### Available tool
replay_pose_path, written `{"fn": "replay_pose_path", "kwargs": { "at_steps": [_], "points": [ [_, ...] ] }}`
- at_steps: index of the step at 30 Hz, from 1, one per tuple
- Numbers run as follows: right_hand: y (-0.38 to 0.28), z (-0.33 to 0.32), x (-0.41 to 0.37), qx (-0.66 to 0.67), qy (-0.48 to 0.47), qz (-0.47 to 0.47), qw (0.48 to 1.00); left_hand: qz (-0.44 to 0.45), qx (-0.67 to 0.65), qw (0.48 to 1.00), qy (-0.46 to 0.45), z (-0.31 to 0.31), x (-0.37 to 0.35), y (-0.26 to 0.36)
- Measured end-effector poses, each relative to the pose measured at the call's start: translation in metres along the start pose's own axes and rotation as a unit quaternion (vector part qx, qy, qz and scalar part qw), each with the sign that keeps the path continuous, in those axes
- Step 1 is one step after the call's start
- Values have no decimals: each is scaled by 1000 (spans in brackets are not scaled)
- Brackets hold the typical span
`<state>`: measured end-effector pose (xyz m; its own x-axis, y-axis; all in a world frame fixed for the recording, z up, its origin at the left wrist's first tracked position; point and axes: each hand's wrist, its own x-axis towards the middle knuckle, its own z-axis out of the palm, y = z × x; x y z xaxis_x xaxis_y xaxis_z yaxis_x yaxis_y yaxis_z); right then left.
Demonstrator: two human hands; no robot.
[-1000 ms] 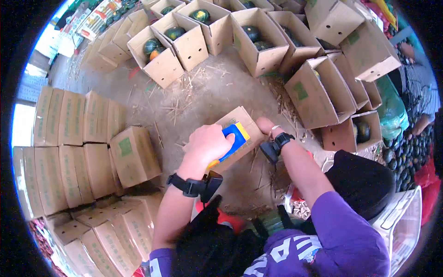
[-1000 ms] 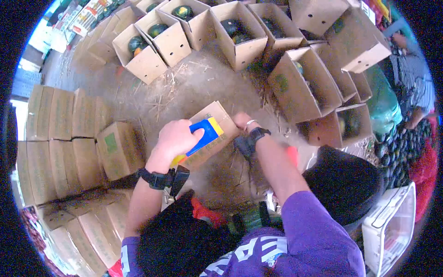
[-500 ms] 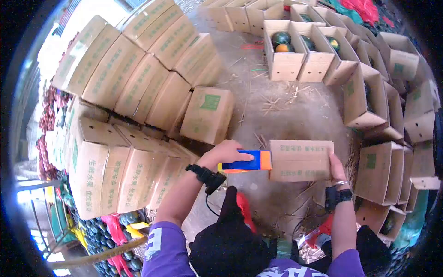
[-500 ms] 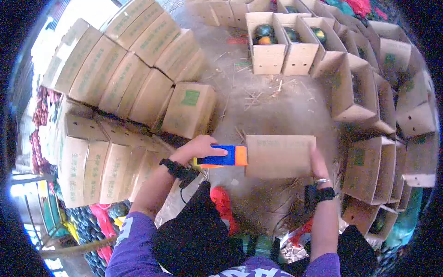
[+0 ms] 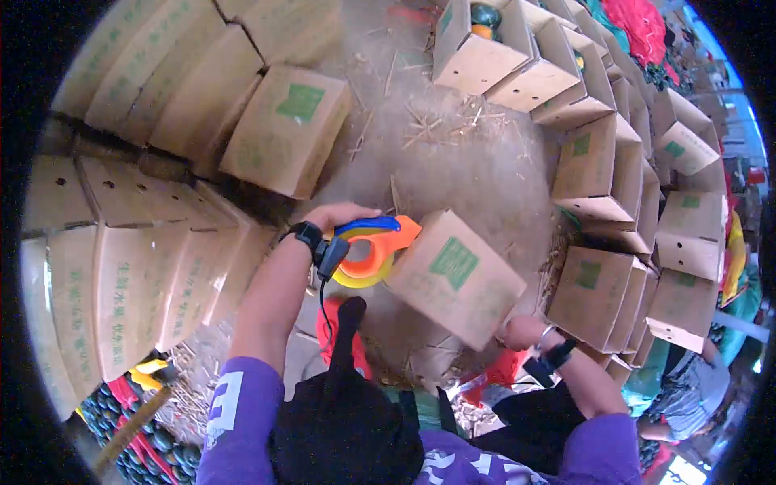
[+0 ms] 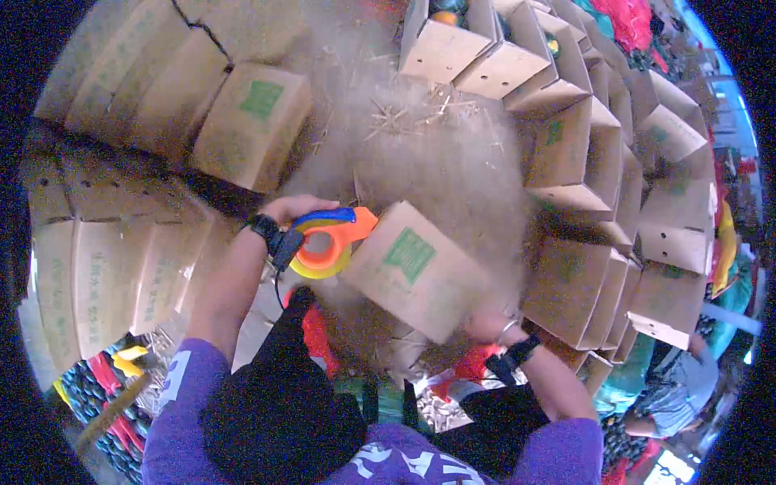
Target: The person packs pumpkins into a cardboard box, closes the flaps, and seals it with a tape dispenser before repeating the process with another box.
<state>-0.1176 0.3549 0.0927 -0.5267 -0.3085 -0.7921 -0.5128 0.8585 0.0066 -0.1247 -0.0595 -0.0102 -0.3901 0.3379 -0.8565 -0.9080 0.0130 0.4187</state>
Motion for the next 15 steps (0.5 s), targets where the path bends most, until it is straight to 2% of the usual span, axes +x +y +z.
{"fn": "replay_pose_path", "kwargs": {
  "at_steps": [1, 2, 3, 4, 6, 7, 8, 10, 11, 12, 14, 15],
  "points": [
    [-25, -6, -10, -71, -75, -58, 993, 27, -3, 999, -24, -4, 16, -7],
    [-53, -14, -14, -115, -90, -142, 979, 52, -7, 997, -47, -5, 26, -15],
    [-82, -26, -11, -130, -60, -240, 960, 30, 17, 999, -29, 0, 19, -10],
    [-104, -36, 1, -134, 221, -446, 857, 32, 2, 999, -33, -1, 23, -17],
    [-138, -57, 45, -192, 248, -491, 813, 36, -19, 999, -33, -10, 27, -28],
    [-137, -64, 65, -177, 223, -514, 809, 59, -7, 998, -16, -8, 16, -30],
    [-135, -69, 82, -162, 196, -536, 805, 64, -74, 995, -16, -11, 4, -35],
    [-133, -99, 87, -152, 100, -449, 875, 70, -216, 974, -22, -20, -19, -59],
    [-130, -118, 83, -128, 155, -342, 918, 128, -237, 962, -39, -28, -13, -79],
    [-124, -135, 84, -104, 208, -228, 946, 111, -230, 966, -37, -33, -13, -93],
    [-50, -117, 141, -9, 287, -122, 950, 77, -220, 972, -33, -32, -15, -119],
    [-11, -99, 144, -36, 328, -80, 940, 57, -212, 975, -29, -27, -15, -127]
  ]
}}
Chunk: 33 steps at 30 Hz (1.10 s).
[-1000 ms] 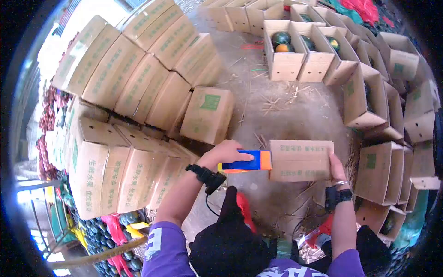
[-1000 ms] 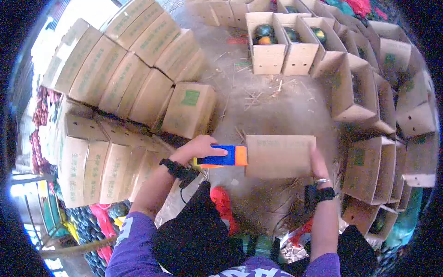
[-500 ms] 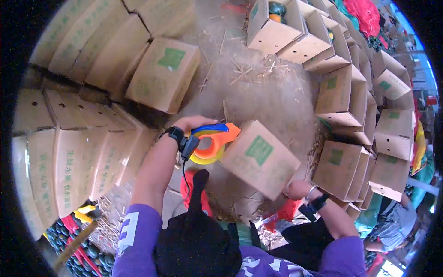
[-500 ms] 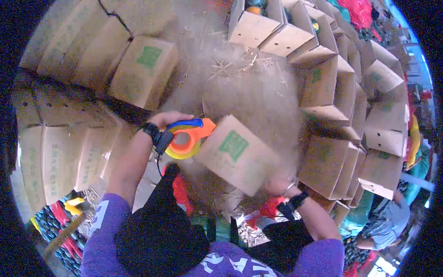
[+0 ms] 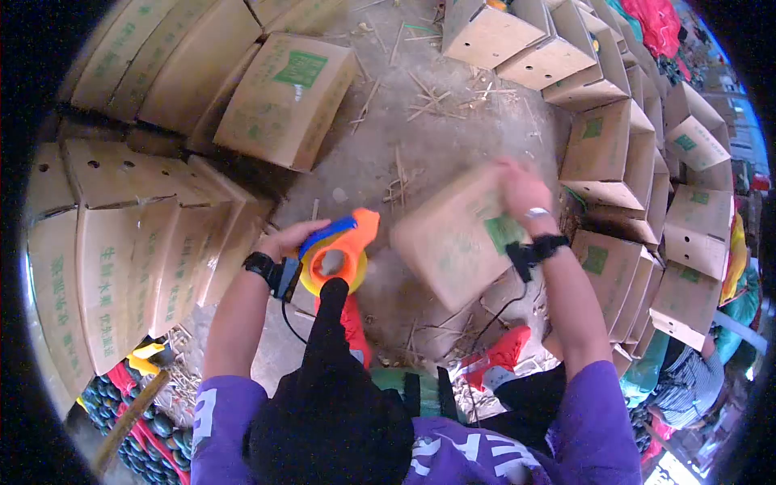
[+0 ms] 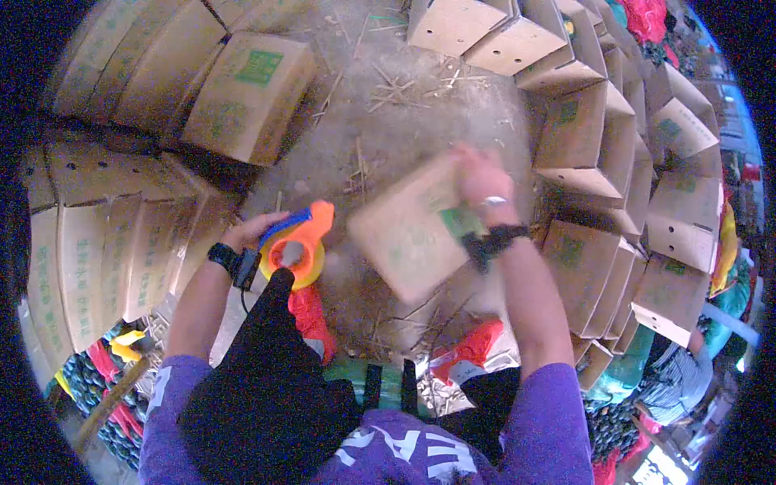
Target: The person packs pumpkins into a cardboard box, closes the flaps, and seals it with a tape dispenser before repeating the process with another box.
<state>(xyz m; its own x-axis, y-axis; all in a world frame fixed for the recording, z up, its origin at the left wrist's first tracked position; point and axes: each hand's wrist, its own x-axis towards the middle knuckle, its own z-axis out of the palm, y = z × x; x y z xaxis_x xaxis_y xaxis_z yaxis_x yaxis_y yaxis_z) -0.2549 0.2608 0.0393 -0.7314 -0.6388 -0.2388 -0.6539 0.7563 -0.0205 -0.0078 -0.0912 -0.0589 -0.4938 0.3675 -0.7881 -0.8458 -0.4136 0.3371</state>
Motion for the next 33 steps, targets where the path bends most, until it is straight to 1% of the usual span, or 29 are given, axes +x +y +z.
{"fn": "replay_pose_path", "kwargs": {
  "at_steps": [1, 2, 3, 4, 5, 6, 7, 8, 9, 10, 13, 14, 17, 18, 19, 21, 22, 25, 28, 29, 31, 32, 33],
  "points": [
    [26, 6, -18, -45, 40, 31, 998, -9, -14, 999, -32, 4, -1, -7],
    [34, 2, -40, -15, -55, 123, 991, 35, -27, 997, -56, 14, 3, -9],
    [34, 0, -72, 13, -152, 213, 965, 77, -44, 993, -82, 26, 11, -14],
    [24, -2, -109, 25, -149, 142, 978, 82, -87, 987, -103, 21, 37, -16],
    [11, -2, -145, 38, -147, 70, 986, 82, -107, 985, -104, 30, 50, -4],
    [-15, 0, -174, 1, -150, 14, 989, 83, -127, 983, -106, 40, 61, 8],
    [-51, -8, -183, -9, -167, -52, 985, 75, -118, 986, -87, 67, 50, 34],
    [-86, -15, -191, -16, -180, -119, 976, 72, -73, 993, -65, 79, 49, 48],
    [-118, -17, -187, 85, -61, -169, 980, 72, -29, 996, -40, 88, 49, 59],
    [-143, -19, -174, 77, -49, -172, 981, 75, 16, 997, -13, 90, 47, 63],
    [-129, 11, -155, 69, -8, -267, 961, 111, -75, 989, -63, 80, 41, 47],
    [-118, 17, -158, 82, 9, -270, 959, 74, -60, 993, -76, 57, 59, 35],
    [-85, 28, -161, 98, 72, -208, 971, 101, -113, 983, -107, 39, 71, 6],
    [-79, 32, -155, 58, 119, -208, 969, 47, -183, 971, -146, 49, 53, 10],
    [-75, 32, -149, 64, 102, -199, 973, 60, -165, 978, -115, 53, 51, 6],
    [-77, 12, -124, 77, 74, -186, 977, 92, -124, 987, -48, 57, 46, 5],
    [-80, -4, -112, 82, 31, -213, 973, 98, -116, 988, -31, 56, 44, 9],
    [-65, -20, -79, 123, 42, -186, 974, 75, -111, 991, 16, 54, 46, 22],
    [-75, -14, -66, 109, 107, -130, 980, 87, -116, 989, 26, 61, 40, 23],
    [-87, -13, -56, 88, 102, -137, 981, 90, -117, 989, 32, 60, 44, 27],
    [-117, -9, -37, 53, 86, -143, 984, 126, -85, 988, 13, 54, 56, 28],
    [-119, 1, -18, 24, 119, -120, 985, 138, -67, 988, 5, 49, 61, 27],
    [-122, 4, -6, 39, 120, -97, 987, 114, -99, 989, 2, 40, 63, 25]
  ]
}}
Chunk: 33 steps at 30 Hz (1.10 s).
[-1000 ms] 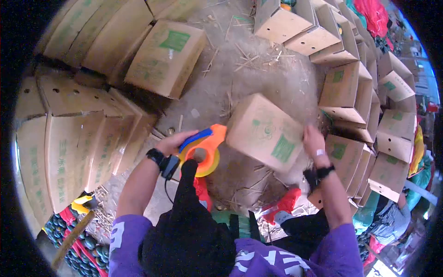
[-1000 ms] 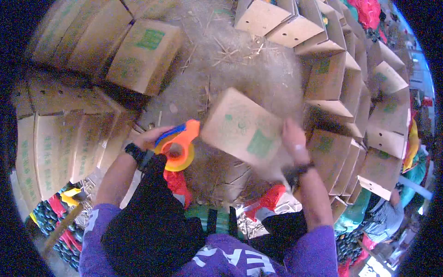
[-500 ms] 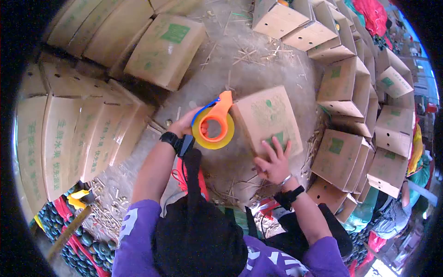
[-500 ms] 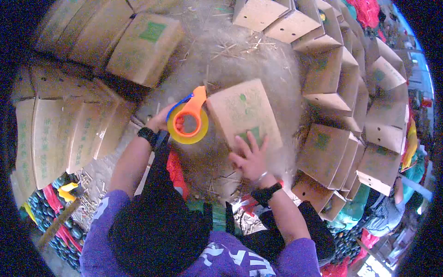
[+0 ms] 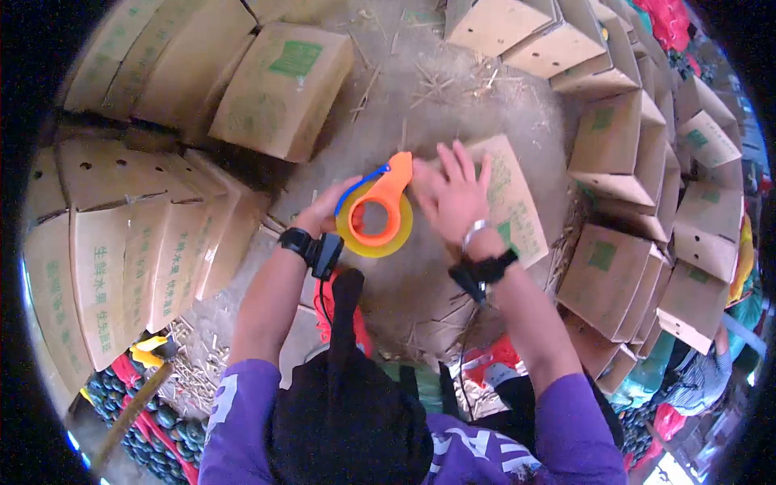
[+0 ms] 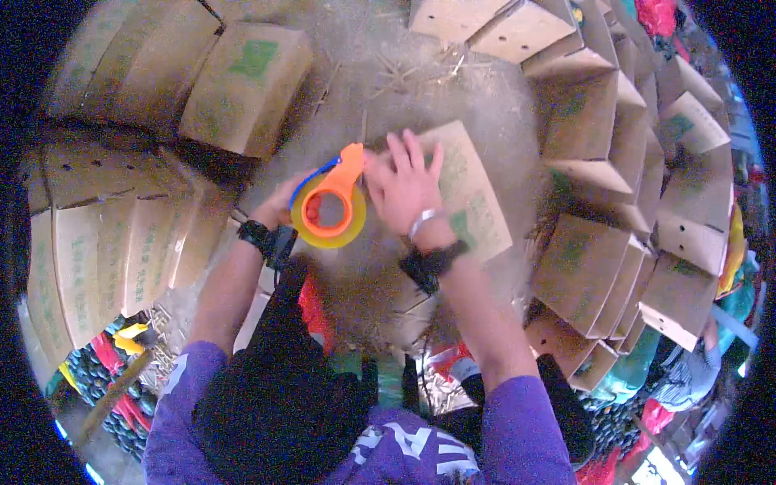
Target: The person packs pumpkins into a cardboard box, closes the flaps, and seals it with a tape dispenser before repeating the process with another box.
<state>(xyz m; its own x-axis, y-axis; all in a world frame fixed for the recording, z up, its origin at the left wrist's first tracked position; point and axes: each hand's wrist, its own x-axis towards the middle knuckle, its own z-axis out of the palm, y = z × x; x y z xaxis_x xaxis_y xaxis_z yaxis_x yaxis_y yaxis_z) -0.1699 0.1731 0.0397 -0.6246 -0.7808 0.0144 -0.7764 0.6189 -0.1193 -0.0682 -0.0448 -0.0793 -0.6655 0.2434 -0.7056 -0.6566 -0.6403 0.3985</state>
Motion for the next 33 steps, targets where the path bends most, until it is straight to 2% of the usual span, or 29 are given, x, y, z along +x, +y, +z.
{"fn": "replay_pose_path", "kwargs": {
  "at_steps": [1, 3, 6, 8, 9, 10, 11, 12, 13, 14, 16, 19, 21, 22, 23, 24, 26, 27, 28, 29, 31, 32, 33],
  "points": [
    [1, 1, 11, 9, 6, 24, 1000, -22, -30, 999, 2, -11, 1, 4],
    [9, 5, 32, 12, 32, 83, 996, -4, -51, 998, -28, -35, 1, 16],
    [29, 17, 70, -11, 79, 187, 979, 15, -23, 999, 24, -36, -26, 14],
    [52, 21, 97, -30, 88, 270, 958, -52, 4, 998, -18, -17, -60, -1],
    [63, 19, 107, -11, 89, 300, 950, -46, 3, 999, 4, 4, -67, -18],
    [76, 18, 114, 9, 88, 331, 939, -127, -38, 991, -21, -3, -65, -44],
    [81, 17, 118, 27, 87, 364, 927, -86, 2, 994, -69, 7, -71, -58],
    [81, 16, 122, 27, 76, 362, 929, -98, -35, 992, -70, -2, -59, -98],
    [80, 14, 123, 25, 64, 360, 931, -166, -111, 977, -78, 37, -83, -76],
    [80, 14, 121, 21, 48, 357, 932, -230, -70, 968, -75, 43, -88, -73],
    [79, 15, 118, 7, 44, 365, 930, -214, -3, 969, -121, 25, -65, -103],
    [79, 15, 123, 7, 62, 362, 930, -171, 120, 975, -79, 76, -59, -48],
    [77, 21, 115, 13, 66, 346, 936, -136, 211, 961, -120, 84, -21, -42],
    [78, 22, 115, 17, 71, 327, 942, -52, 392, 906, -150, 96, 2, -51],
    [80, 21, 117, 19, 79, 308, 948, 36, 558, 811, -172, 112, 28, -61],
    [81, 19, 115, 9, 80, 286, 955, 123, 701, 678, -185, 128, 34, -55],
    [78, 17, 106, -15, 81, 242, 967, 171, 659, 720, -134, 145, 12, -52],
    [75, 9, 98, 12, 60, 223, 973, 270, 624, 732, -43, 132, 10, -67],
    [72, 6, 87, 28, 43, 164, 985, 215, 588, 777, -71, 113, 8, -65],
    [67, 5, 73, 44, 26, 110, 993, 62, 671, 735, -82, 112, -22, -31],
    [39, 11, 43, 86, 83, 33, 992, -23, 751, 654, -88, 94, -61, -1],
    [23, 9, 27, 118, 129, 16, 985, 25, 728, 683, -56, 78, -82, 7],
    [12, 5, 12, 143, 129, 24, 981, 72, 703, 707, -26, 69, -100, 13]
  ]
}}
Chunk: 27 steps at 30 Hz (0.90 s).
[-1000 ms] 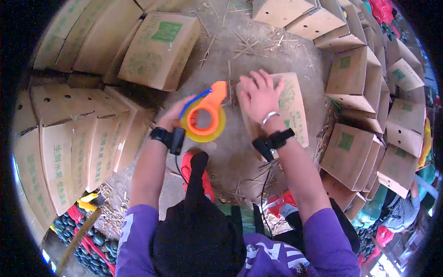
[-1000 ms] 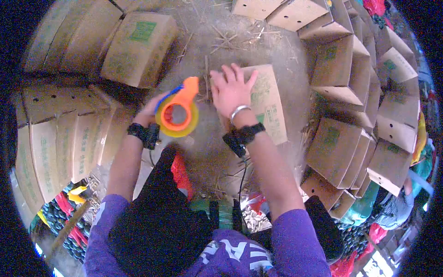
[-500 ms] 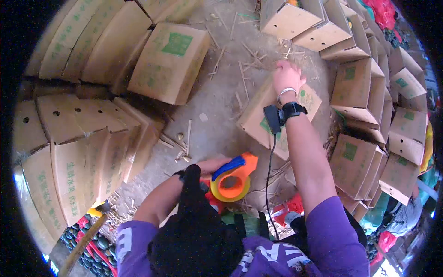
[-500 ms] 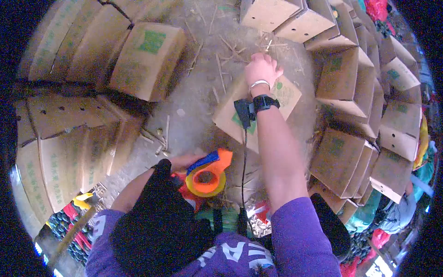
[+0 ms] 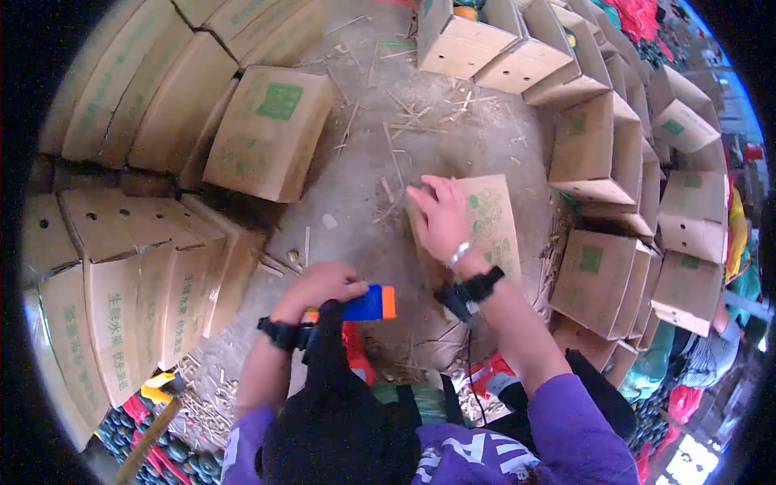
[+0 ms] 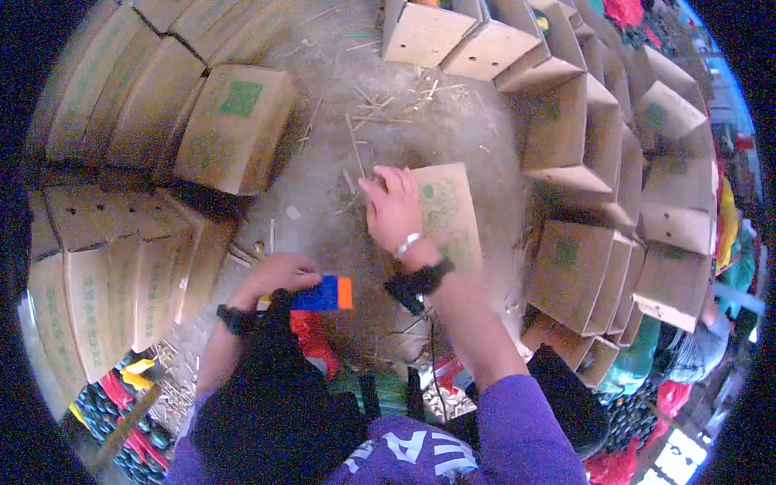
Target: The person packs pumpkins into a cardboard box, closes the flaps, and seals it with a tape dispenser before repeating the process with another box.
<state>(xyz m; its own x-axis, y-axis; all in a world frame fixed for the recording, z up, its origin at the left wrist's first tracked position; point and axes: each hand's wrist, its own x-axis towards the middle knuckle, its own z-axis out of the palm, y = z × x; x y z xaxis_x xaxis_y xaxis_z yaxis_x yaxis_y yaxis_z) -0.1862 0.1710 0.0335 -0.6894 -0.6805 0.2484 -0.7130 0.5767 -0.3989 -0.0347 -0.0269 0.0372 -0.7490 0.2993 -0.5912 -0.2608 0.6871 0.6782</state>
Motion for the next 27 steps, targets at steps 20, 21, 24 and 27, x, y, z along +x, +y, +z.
{"fn": "replay_pose_path", "kwargs": {
  "at_steps": [20, 21, 24, 27],
  "points": [
    [91, -100, -96, -27, -48, 330, 942, 45, -95, 989, 101, -8, -22, 113],
    [108, -87, -101, -43, -83, 344, 934, 9, -85, 992, 90, -9, -21, 109],
    [159, -43, -125, 189, -167, 369, 895, -20, -120, 983, 141, 20, -2, 77],
    [195, 3, -167, 581, -160, 421, 678, -15, -117, 979, 167, 100, 40, -22]
  ]
}}
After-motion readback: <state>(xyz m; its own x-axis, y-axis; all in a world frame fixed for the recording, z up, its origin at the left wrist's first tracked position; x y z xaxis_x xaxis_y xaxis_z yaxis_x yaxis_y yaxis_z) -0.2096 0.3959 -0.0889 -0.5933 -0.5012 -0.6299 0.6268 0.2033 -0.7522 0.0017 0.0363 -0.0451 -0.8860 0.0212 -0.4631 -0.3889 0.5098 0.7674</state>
